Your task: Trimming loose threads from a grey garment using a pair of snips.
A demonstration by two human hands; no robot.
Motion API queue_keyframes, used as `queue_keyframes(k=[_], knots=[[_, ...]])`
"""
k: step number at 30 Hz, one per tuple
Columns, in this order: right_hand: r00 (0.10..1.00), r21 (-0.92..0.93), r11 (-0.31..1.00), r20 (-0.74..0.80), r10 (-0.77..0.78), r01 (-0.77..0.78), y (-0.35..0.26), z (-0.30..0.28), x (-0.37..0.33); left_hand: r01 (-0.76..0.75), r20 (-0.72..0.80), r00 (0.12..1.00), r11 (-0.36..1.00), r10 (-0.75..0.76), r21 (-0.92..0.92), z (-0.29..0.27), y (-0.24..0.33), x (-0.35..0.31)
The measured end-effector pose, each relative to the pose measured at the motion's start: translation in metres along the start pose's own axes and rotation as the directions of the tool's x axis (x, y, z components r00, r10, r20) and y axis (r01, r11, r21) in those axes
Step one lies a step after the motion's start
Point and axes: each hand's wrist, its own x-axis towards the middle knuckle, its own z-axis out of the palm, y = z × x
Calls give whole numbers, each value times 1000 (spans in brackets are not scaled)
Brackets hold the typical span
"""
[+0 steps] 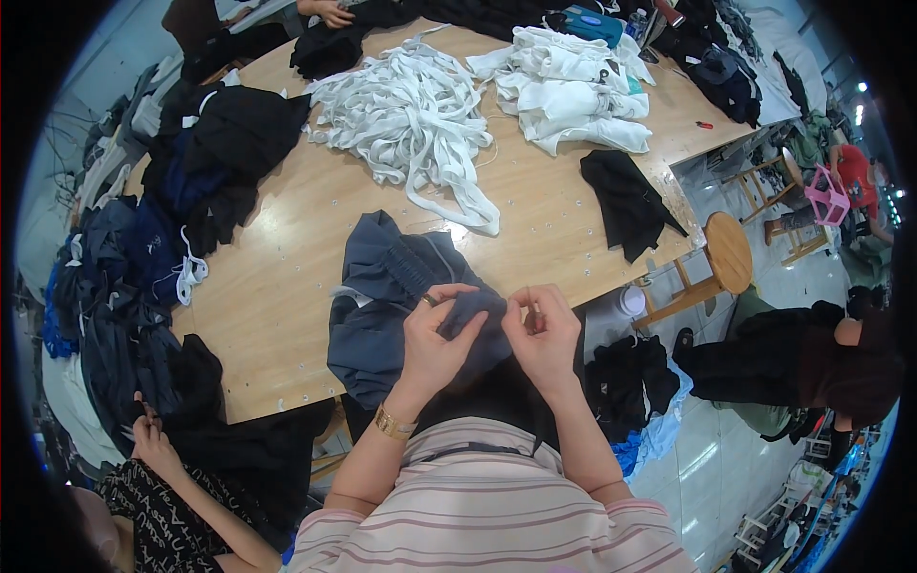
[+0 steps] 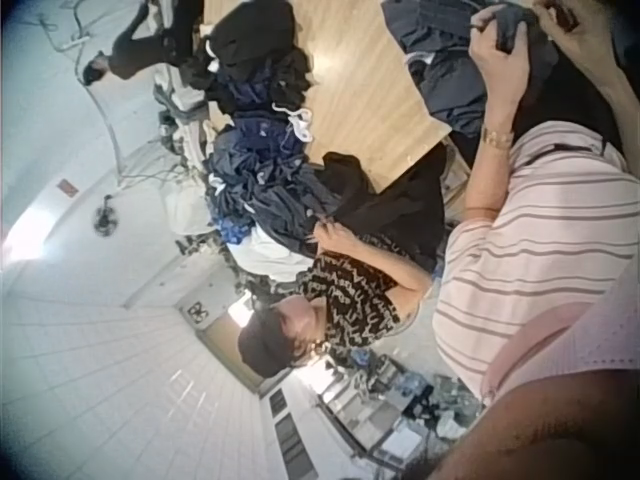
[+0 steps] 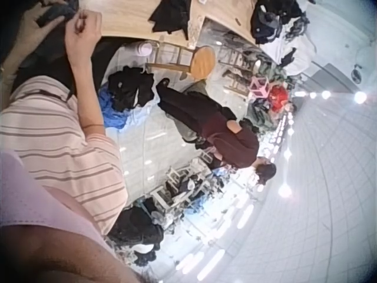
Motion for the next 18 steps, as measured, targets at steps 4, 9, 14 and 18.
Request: queue_keyframes(k=[4, 9, 14, 18], knots=[[998, 29, 999, 65, 25, -27, -2, -7, -3, 74, 6, 997, 996, -74, -52, -1, 1, 0], [986, 22, 987, 37, -161, 160, -3, 4, -3, 6, -13, 1000, 1000, -6, -14, 1, 0, 0], [987, 43, 988, 45, -151, 149, -2, 8, -4, -6, -17, 1000, 1000, 6, 12, 1, 2, 0], [989, 131, 991, 146, -15, -4, -3, 0, -5, 26, -20, 999, 999, -27, -24, -3, -1, 1]])
